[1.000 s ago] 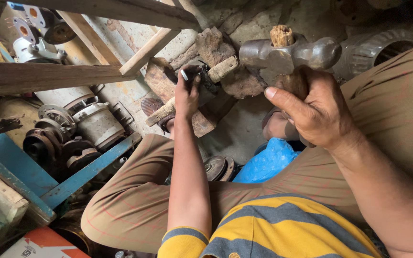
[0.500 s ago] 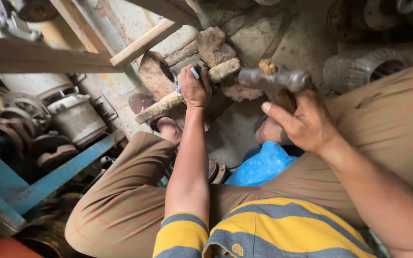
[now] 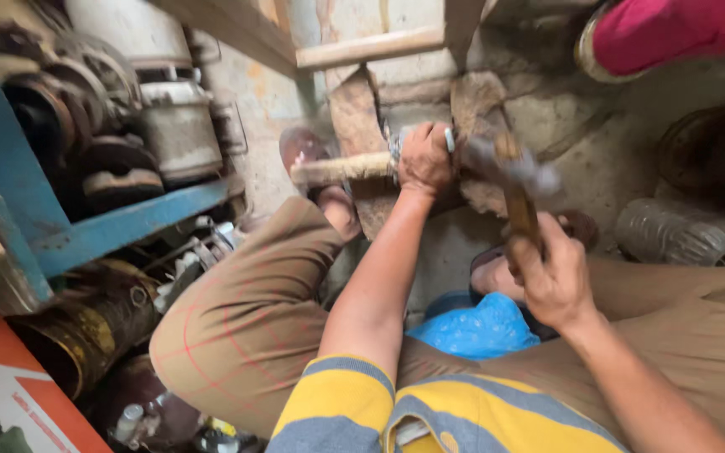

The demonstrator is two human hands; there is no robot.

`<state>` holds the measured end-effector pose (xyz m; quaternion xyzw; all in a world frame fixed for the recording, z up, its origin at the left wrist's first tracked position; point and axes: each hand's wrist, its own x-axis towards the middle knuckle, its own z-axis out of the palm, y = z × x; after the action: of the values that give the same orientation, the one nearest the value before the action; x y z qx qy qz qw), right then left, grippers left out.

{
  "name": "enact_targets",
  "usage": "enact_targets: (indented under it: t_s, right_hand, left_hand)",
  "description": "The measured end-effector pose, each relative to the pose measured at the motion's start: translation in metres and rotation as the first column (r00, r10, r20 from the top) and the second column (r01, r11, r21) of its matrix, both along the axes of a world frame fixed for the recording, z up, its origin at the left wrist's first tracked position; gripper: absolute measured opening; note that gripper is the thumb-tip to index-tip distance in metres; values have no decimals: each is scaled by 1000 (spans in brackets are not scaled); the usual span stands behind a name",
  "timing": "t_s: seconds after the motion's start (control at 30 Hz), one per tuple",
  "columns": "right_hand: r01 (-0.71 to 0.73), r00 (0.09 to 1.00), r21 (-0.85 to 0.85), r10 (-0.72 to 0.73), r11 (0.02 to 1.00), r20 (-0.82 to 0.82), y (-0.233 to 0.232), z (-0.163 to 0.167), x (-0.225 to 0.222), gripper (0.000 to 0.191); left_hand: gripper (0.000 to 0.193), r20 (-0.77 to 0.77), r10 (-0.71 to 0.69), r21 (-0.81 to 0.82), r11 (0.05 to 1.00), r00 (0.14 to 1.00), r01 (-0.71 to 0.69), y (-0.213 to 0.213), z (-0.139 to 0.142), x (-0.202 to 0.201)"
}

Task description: The person retrieves a cylindrical mechanical part and secures it between wooden blocks on the floor. They use a hammer and a chisel-like tool to repeatedly strike and adjust the part, occasionally repositioning it with both hands.

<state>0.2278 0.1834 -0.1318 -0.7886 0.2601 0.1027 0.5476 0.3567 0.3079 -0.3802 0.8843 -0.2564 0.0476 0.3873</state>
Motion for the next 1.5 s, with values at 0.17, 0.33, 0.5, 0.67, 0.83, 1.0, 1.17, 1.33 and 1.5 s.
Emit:
enact_targets:
  t_s: [0.17, 0.33, 0.5, 0.67, 0.83, 1.0, 1.17, 1.33, 1.5]
  right_hand:
    - [33, 985, 30, -38, 999, 170, -9, -20, -19, 51]
    - [-102, 984, -303, 142, 947, 110, -1, -36, 18, 52]
    - [-144, 987, -305, 112, 942, -118, -12, -49, 36, 47]
    - [-125, 727, -859, 635, 496, 261, -65, -57, -24, 30]
    - [-39, 839, -647, 377, 761, 392, -38, -79, -12, 41]
    - [-183, 982, -378, 189, 907, -23, -13, -16, 46, 39]
    - [-72, 944, -567, 241, 820, 227, -47, -1, 7, 39]
    - [89, 774, -754, 431, 651, 463, -25, -75, 5, 34]
    - [-224, 968, -381, 249, 897, 18, -16, -6, 34, 46]
  left_hand:
    - [23, -13, 20, -54, 998, 1000, -21, 0, -5, -5]
    - [23, -37, 4, 18, 1000, 999, -3, 0, -9, -5]
    - [24, -30, 20, 6, 1000, 999, -20, -2, -2, -2]
    - [22, -27, 18, -18, 1000, 999, -18, -3, -11, -6]
    - [25, -43, 23, -6, 1000, 999, -23, -1, -12, -4]
    - [26, -22, 31, 0, 1000, 999, -31, -2, -1, -3]
    - [26, -37, 25, 4, 1000, 999, -25, 0, -1, -8]
    - [28, -17, 20, -16, 1000, 1000, -20, 1, 2, -5]
    - [28, -17, 9, 38, 999, 1000, -8, -1, 6, -5]
